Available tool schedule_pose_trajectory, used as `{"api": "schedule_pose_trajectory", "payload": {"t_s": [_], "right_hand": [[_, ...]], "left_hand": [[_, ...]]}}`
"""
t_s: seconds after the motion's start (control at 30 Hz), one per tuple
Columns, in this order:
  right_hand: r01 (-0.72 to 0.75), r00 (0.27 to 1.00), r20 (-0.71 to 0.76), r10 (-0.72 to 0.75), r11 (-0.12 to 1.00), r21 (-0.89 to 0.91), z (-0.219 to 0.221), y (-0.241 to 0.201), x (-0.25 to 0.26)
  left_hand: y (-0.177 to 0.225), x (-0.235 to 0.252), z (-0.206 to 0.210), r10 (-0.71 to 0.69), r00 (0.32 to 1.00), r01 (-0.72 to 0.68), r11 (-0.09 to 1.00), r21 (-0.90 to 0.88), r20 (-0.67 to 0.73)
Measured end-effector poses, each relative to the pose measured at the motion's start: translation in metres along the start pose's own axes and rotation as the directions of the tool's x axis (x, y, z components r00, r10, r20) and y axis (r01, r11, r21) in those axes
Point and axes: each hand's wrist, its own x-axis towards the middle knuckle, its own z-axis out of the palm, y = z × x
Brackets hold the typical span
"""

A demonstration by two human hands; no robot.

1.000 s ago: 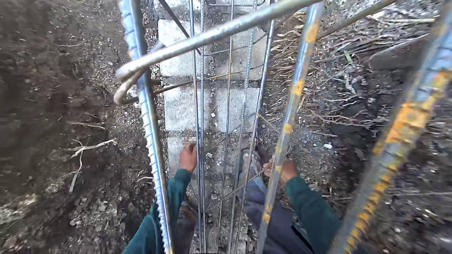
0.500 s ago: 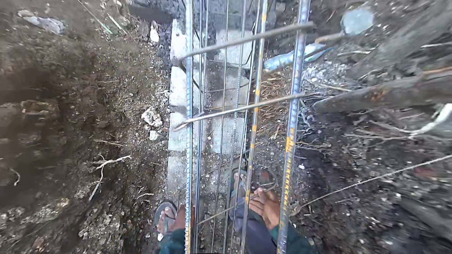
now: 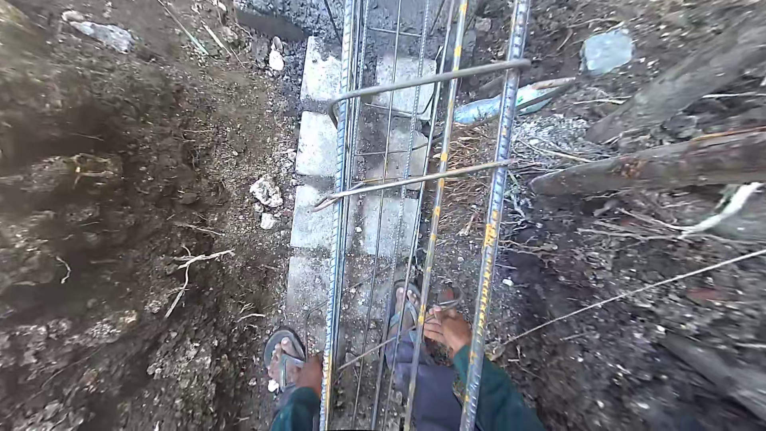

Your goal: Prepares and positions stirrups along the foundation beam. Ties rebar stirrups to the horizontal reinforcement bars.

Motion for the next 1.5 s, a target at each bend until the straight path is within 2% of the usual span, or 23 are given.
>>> {"api": "schedule_pose_trajectory", "payload": {"t_s": [0.13,0.23,0.33,0.47,0.57,0.63,0.77,0.83,0.93,1.07,1.23,1.3,1.37,1.5], "right_hand": [[-0.003,0.996,0.09,0.011,0.996,-0.085,0.001,-0.004,0.036],[0.04,0.986,0.168,-0.014,0.987,-0.153,0.003,-0.002,0.071],[0.026,0.986,0.162,0.026,0.95,-0.311,0.019,-0.015,0.083],[0.068,0.982,0.189,0.029,0.871,-0.487,0.047,-0.032,0.094],[0.093,0.985,0.168,0.023,0.756,-0.648,0.069,-0.05,0.099],[0.086,0.995,0.103,-0.006,0.594,-0.8,0.081,-0.058,0.101],[0.043,0.999,0.027,-0.045,0.386,-0.921,0.097,-0.066,0.095],[0.022,0.999,0.009,-0.041,0.335,-0.942,0.101,-0.071,0.097],[0.047,0.998,0.034,-0.046,0.33,-0.943,0.098,-0.073,0.096],[0.08,0.994,0.043,-0.1,0.411,-0.908,0.085,-0.062,0.094],[0.058,0.994,0.007,-0.112,0.462,-0.885,0.085,-0.059,0.083],[0.107,0.988,0.045,-0.146,0.447,-0.888,0.091,-0.063,0.082],[0.135,0.987,0.091,-0.133,0.383,-0.914,0.106,-0.079,0.073],[0.082,0.995,0.06,-0.083,0.292,-0.953,0.125,-0.094,0.063]], "left_hand": [[0.004,0.017,-0.011,0.023,0.998,-0.03,0.992,-0.125,-0.057],[0.014,0.038,-0.035,0.04,0.975,-0.072,0.988,-0.14,-0.219],[0.025,0.063,-0.06,0.035,0.939,-0.086,0.987,-0.134,-0.341],[0.041,0.095,-0.081,0.13,0.955,-0.142,0.989,-0.028,-0.268],[0.05,0.113,-0.088,0.18,0.955,-0.181,0.983,0.017,-0.236],[0.055,0.122,-0.089,0.182,0.96,-0.182,0.983,0.02,-0.215],[0.064,0.12,-0.082,0.108,0.971,-0.074,0.984,0.164,-0.211],[0.07,0.118,-0.076,0.068,0.969,-0.003,0.965,0.262,-0.237],[0.083,0.114,-0.074,0.065,0.953,0.044,0.936,0.349,-0.295],[0.091,0.109,-0.074,0.13,0.972,-0.017,0.871,0.491,-0.196],[0.082,0.112,-0.068,0.112,0.958,-0.011,0.934,0.357,-0.263],[0.078,0.114,-0.067,0.097,0.952,-0.003,0.951,0.308,-0.291],[0.076,0.114,-0.069,0.072,0.95,0.02,0.958,0.287,-0.305],[0.074,0.111,-0.065,0.053,0.946,0.03,0.968,0.248,-0.319]]}}
